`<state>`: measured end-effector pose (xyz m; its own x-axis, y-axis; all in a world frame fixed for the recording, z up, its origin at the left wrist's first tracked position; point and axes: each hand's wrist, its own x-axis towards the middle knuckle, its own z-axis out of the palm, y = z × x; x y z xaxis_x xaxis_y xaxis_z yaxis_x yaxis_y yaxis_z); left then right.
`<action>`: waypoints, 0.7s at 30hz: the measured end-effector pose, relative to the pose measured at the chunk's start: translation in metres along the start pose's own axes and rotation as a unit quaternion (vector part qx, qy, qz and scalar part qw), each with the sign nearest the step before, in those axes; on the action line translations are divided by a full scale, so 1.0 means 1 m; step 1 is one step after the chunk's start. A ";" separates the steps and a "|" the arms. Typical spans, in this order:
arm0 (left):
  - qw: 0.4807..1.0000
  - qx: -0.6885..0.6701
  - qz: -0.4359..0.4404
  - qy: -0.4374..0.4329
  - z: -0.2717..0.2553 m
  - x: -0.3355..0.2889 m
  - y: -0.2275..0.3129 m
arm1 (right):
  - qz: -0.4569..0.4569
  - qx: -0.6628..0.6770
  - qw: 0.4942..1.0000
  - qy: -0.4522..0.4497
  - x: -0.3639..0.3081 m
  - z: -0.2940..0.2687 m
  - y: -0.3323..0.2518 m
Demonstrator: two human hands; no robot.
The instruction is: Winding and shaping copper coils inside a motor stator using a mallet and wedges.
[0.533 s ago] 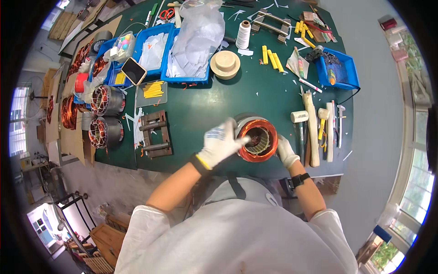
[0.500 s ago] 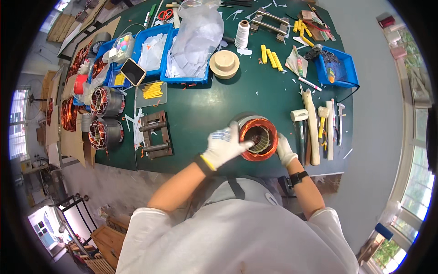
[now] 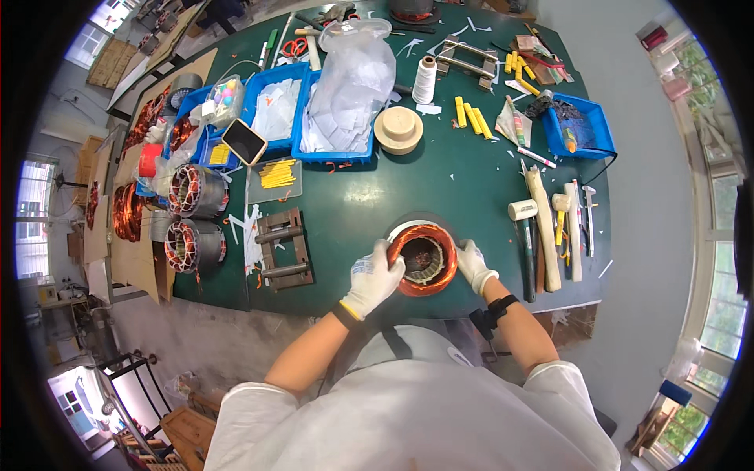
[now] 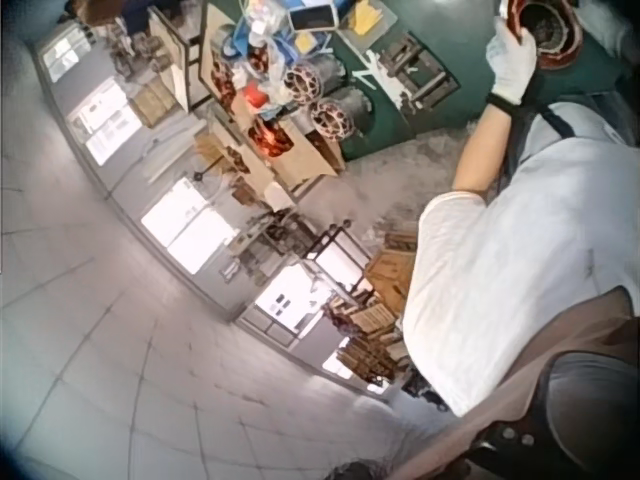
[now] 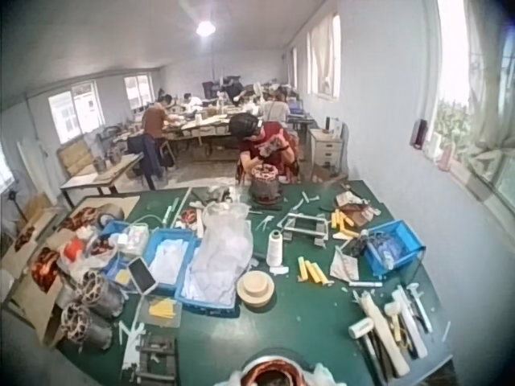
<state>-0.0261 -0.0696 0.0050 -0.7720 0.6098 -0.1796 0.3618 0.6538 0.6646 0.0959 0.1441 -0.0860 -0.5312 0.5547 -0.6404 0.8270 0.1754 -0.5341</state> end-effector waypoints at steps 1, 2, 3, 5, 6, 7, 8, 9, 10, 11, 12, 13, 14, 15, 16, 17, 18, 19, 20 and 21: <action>1.000 -0.002 -0.008 0.013 -0.003 -0.002 -0.005 | 0.001 -0.006 1.000 -0.026 -0.001 0.006 0.000; 0.999 -0.013 -0.019 0.034 -0.006 -0.003 -0.009 | 0.002 -0.010 0.999 -0.040 -0.002 0.011 0.001; 0.999 -0.004 -0.023 0.044 -0.008 -0.002 -0.013 | -0.003 0.005 0.999 -0.049 -0.001 0.014 0.004; 0.995 0.016 0.019 0.094 -0.013 0.002 -0.017 | 0.003 0.060 0.994 -0.095 0.001 0.013 0.007; 0.998 0.030 0.009 0.062 -0.015 0.007 -0.017 | 0.012 0.068 0.991 -0.112 0.002 0.010 0.004; 0.998 0.032 0.010 0.049 -0.017 0.013 -0.016 | 0.017 0.090 0.986 -0.138 0.000 0.004 0.000; 1.000 0.024 0.002 0.009 -0.021 0.019 -0.015 | 0.022 0.003 0.988 -0.151 -0.001 -0.004 -0.010; 1.000 0.005 0.013 -0.007 -0.025 0.026 -0.015 | -0.007 -0.016 0.993 -0.116 -0.008 -0.011 -0.022; 0.999 -0.035 0.028 -0.029 -0.030 0.031 -0.016 | -0.082 -0.013 0.996 -0.032 -0.014 -0.019 -0.039; 0.998 -0.042 0.033 -0.025 -0.035 0.033 -0.017 | -0.159 0.059 0.983 0.067 -0.027 -0.022 -0.056; 0.997 -0.065 0.024 -0.024 -0.040 0.035 -0.021 | -0.243 0.073 0.960 0.117 -0.040 -0.028 -0.076; 0.993 -0.114 -0.010 -0.018 -0.044 0.033 -0.028 | -0.332 0.032 0.933 0.134 -0.056 -0.029 -0.095; 0.983 -0.184 -0.016 0.009 -0.047 0.032 -0.036 | -0.423 -0.002 0.894 0.147 -0.070 -0.028 -0.114; 0.971 -0.227 -0.036 0.062 -0.049 0.027 -0.046 | -0.476 -0.145 0.863 0.087 -0.083 -0.026 -0.132; 0.948 -0.297 -0.036 0.113 -0.050 0.019 -0.059 | -0.549 -0.285 0.783 0.058 -0.094 -0.023 -0.146; 0.960 -0.237 -0.069 0.135 -0.052 0.013 -0.075 | -0.561 -0.331 0.759 0.012 -0.102 -0.016 -0.157; 0.979 -0.108 -0.072 0.159 -0.054 0.001 -0.095 | -0.548 -0.357 0.755 -0.034 -0.108 -0.010 -0.166; 0.983 0.029 -0.082 0.163 -0.057 -0.010 -0.115 | -0.516 -0.381 0.767 -0.017 -0.111 -0.004 -0.170; 0.976 0.116 -0.075 0.169 -0.058 -0.024 -0.134 | -0.496 -0.395 0.773 0.001 -0.112 0.001 -0.172; 0.960 0.218 -0.071 0.158 -0.060 -0.035 -0.153 | -0.501 -0.392 0.772 0.016 -0.113 0.007 -0.172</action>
<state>-0.0857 -0.2175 -0.0472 -0.9250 0.3788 0.0286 0.3720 0.8879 0.2705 0.0120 0.0455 0.0743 -0.9818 -0.1600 -0.1021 -0.1309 0.9603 -0.2463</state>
